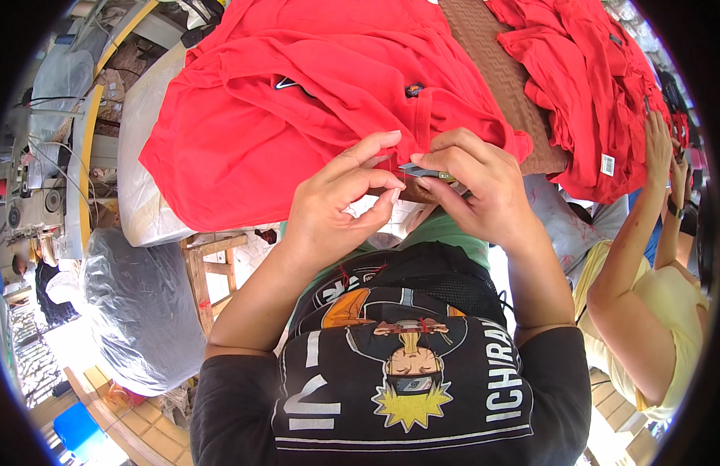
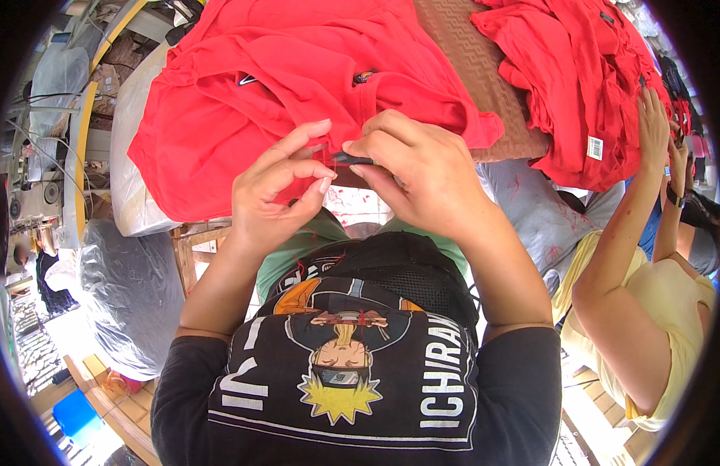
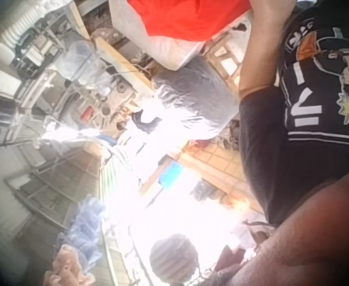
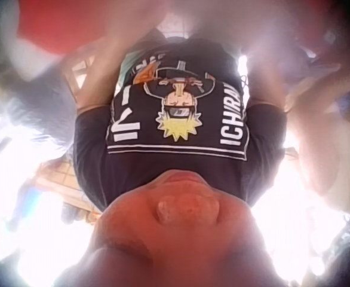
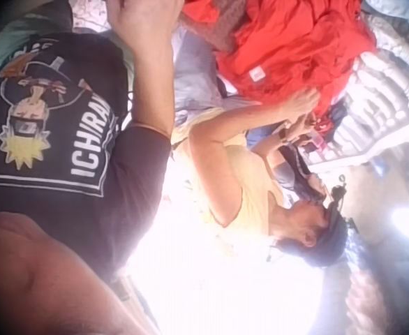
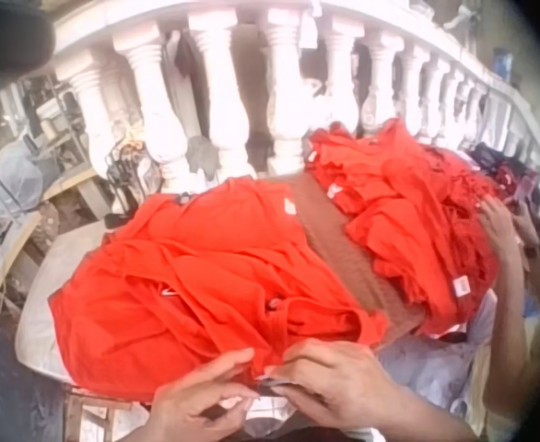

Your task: The person trims loose threads from red shirts using a small pair of shears, handling the shirts one at a time and placing them back on a stack.

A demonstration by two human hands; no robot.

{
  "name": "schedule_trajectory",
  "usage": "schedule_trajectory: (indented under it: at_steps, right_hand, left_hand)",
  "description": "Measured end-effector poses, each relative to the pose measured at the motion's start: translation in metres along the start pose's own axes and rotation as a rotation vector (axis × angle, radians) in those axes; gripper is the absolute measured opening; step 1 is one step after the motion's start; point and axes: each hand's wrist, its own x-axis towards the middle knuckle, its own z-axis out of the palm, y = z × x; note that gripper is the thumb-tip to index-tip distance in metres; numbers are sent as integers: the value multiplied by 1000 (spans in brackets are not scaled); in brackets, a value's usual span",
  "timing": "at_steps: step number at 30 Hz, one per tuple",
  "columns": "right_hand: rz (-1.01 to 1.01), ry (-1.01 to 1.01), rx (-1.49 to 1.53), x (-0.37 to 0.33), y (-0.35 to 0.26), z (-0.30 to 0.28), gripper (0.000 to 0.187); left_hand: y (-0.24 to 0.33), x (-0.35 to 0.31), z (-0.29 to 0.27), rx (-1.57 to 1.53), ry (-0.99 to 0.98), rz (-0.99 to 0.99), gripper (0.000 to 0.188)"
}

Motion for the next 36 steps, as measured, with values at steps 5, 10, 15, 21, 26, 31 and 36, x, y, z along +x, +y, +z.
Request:
schedule_trajectory:
  at_steps: [5, 10, 15, 21, 26, 31, 36]
  right_hand:
    - [38, 25, 62, 1, 0, 1, 23]
    - [269, 9, 166, 5, 5, 14, 24]
    - [351, 39, 295, 0, 22, 16, 14]
    - [332, 59, 264, 2, 24, 14, 21]
    - [369, 45, 332, 7, 11, 9, 19]
    - [226, 118, 506, 17, -1, 20, 23]
    - [397, 149, 383, 34, -6, 30, 41]
  left_hand:
    - [-1, 0, 0, -17, -3, 7, 18]
    - [14, 10, -22, -150, -61, -33, 10]
    - [55, 28, -89, -74, -30, 229, 48]
    - [48, 12, -108, -51, 66, 195, 47]
    - [17, 4, -42, 100, 147, 174, 38]
    - [-29, 15, 4, 414, 66, 291, 61]
    - [-8, 62, -52, 271, -20, 215, 55]
